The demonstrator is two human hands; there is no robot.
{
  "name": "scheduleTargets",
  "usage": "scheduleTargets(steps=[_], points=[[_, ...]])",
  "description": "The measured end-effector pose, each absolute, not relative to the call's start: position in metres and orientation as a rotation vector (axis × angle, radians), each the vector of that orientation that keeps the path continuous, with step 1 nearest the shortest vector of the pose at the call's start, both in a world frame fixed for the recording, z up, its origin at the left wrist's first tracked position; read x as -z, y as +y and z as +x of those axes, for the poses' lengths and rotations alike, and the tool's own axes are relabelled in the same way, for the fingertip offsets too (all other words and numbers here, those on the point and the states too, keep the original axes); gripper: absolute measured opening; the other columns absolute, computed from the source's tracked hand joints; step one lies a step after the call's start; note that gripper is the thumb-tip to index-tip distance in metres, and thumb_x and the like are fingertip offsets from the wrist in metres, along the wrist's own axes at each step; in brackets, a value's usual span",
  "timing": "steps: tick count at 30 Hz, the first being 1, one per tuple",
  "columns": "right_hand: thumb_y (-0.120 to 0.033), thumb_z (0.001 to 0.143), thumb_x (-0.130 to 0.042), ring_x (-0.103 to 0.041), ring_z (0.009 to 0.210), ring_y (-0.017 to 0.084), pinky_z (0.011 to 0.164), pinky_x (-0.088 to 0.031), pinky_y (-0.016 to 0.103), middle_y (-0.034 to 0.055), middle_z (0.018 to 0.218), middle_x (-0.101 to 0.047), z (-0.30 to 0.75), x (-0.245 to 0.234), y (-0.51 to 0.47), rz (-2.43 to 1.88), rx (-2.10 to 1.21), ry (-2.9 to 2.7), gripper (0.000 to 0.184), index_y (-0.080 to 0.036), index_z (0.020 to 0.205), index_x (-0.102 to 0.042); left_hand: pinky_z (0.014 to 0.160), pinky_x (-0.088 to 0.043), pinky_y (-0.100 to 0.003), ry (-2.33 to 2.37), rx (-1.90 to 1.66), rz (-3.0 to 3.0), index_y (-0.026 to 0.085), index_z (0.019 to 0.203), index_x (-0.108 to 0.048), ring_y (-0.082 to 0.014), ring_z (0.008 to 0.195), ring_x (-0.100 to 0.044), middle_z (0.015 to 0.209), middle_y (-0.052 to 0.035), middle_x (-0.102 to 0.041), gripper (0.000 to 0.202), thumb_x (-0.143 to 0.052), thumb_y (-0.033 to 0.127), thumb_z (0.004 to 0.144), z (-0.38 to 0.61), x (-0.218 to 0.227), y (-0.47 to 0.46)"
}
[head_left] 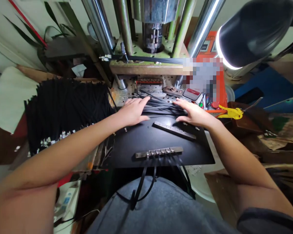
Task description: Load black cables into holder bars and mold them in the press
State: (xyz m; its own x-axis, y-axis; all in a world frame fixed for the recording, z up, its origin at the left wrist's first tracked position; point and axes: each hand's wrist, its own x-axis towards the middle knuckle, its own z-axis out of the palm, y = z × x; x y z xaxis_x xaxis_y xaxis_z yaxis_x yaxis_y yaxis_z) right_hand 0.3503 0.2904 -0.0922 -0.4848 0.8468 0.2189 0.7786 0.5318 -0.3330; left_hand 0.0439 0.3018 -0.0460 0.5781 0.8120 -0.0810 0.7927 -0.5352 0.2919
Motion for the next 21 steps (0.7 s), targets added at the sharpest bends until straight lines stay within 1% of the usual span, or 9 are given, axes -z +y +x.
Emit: scheduleTargets(steps=[2,3,7,9,11,14,16,19,21], points=[[-0.038,0.092,-0.056,-0.045,0.136,0.033,0.112,-0.04,0.053,0.0169,0.147,-0.049,0.372,0.093,0.3,-1.472,-0.048,-2.286,0.053,-0.014,0.139,-0.052,0.119,-0.022,-0.058,1.379,0.033,2.671,0.011,0.149,-0.033,-0.036,0.144,-0.031,0.154,-0.0198,-0.036,0.077,-0.071,0.029,0.085,0.031,0.055,0.305],[-0.036,0.095,-0.05,-0.046,0.136,0.035,0.11,-0.039,0.057,0.0169,0.148,-0.047,0.381,0.093,0.305,-1.573,0.081,-2.169,0.05,-0.014,0.14,-0.051,0.12,-0.022,-0.057,1.34,0.102,2.691,0.012,0.148,-0.036,-0.0338,0.145,-0.031,0.155,-0.0179,-0.035,0.069,-0.067,0.028,0.088,0.026,0.059,0.302],[-0.025,0.094,-0.043,-0.052,0.126,0.042,0.1,-0.042,0.067,0.0143,0.158,-0.032,0.406,0.09,0.327,-1.852,0.323,-1.962,0.049,-0.015,0.142,-0.048,0.117,-0.031,-0.048,1.08,0.221,2.617,0.02,0.131,-0.056,-0.0228,0.128,-0.053,0.139,-0.007,-0.056,0.034,-0.05,0.02,0.097,0.015,0.063,0.269],[-0.023,0.094,-0.043,-0.054,0.123,0.042,0.098,-0.043,0.067,0.0143,0.159,-0.029,0.409,0.086,0.33,-1.856,0.307,-1.997,0.046,-0.014,0.139,-0.05,0.116,-0.033,-0.044,1.006,0.211,2.551,0.021,0.122,-0.061,-0.0195,0.118,-0.058,0.129,-0.0033,-0.063,0.03,-0.047,0.015,0.097,0.007,0.057,0.251],[-0.023,0.094,-0.043,-0.051,0.129,0.041,0.103,-0.043,0.064,0.0161,0.159,-0.029,0.404,0.081,0.317,-1.743,0.291,-2.005,0.044,-0.012,0.136,-0.052,0.111,-0.037,-0.04,0.96,0.206,2.471,0.023,0.12,-0.062,-0.0185,0.114,-0.06,0.125,-0.002,-0.065,0.029,-0.047,0.015,0.096,-0.003,0.049,0.236],[-0.025,0.094,-0.049,-0.046,0.136,0.032,0.113,-0.04,0.054,0.0154,0.149,-0.046,0.381,0.076,0.266,-1.382,0.112,-2.1,0.038,-0.015,0.13,-0.055,0.1,-0.044,-0.037,0.909,0.247,2.371,0.025,0.126,-0.057,-0.0209,0.113,-0.058,0.126,-0.0023,-0.061,0.035,-0.063,0.025,0.092,-0.013,0.043,0.216],[-0.033,0.091,-0.058,-0.043,0.139,0.031,0.114,-0.041,0.053,0.0122,0.149,-0.047,0.36,0.081,0.223,-1.171,-0.166,-2.354,0.041,-0.02,0.13,-0.057,0.094,-0.046,-0.039,0.916,0.297,2.372,0.025,0.123,-0.056,-0.0241,0.109,-0.057,0.123,-0.0036,-0.06,0.045,-0.075,0.032,0.084,-0.013,0.048,0.205],[-0.034,0.085,-0.066,-0.032,0.145,0.035,0.113,-0.039,0.062,0.0055,0.157,-0.035,0.329,0.102,0.172,-1.106,-0.384,-2.668,0.046,-0.029,0.13,-0.06,0.085,-0.046,-0.04,0.962,0.361,2.477,0.02,0.106,-0.06,-0.0257,0.098,-0.057,0.107,-0.0052,-0.062,0.024,-0.071,0.031,0.087,-0.005,0.063,0.196],[-0.024,0.088,-0.06,-0.035,0.144,0.033,0.115,-0.036,0.063,0.0004,0.154,-0.041,0.315,0.118,0.157,-1.13,-0.296,-2.682,0.035,-0.033,0.121,-0.064,0.08,-0.045,-0.039,0.929,0.383,2.552,0.019,0.098,-0.06,-0.0245,0.091,-0.058,0.099,-0.0049,-0.062,0.012,-0.061,0.029,0.093,-0.002,0.072,0.195]])
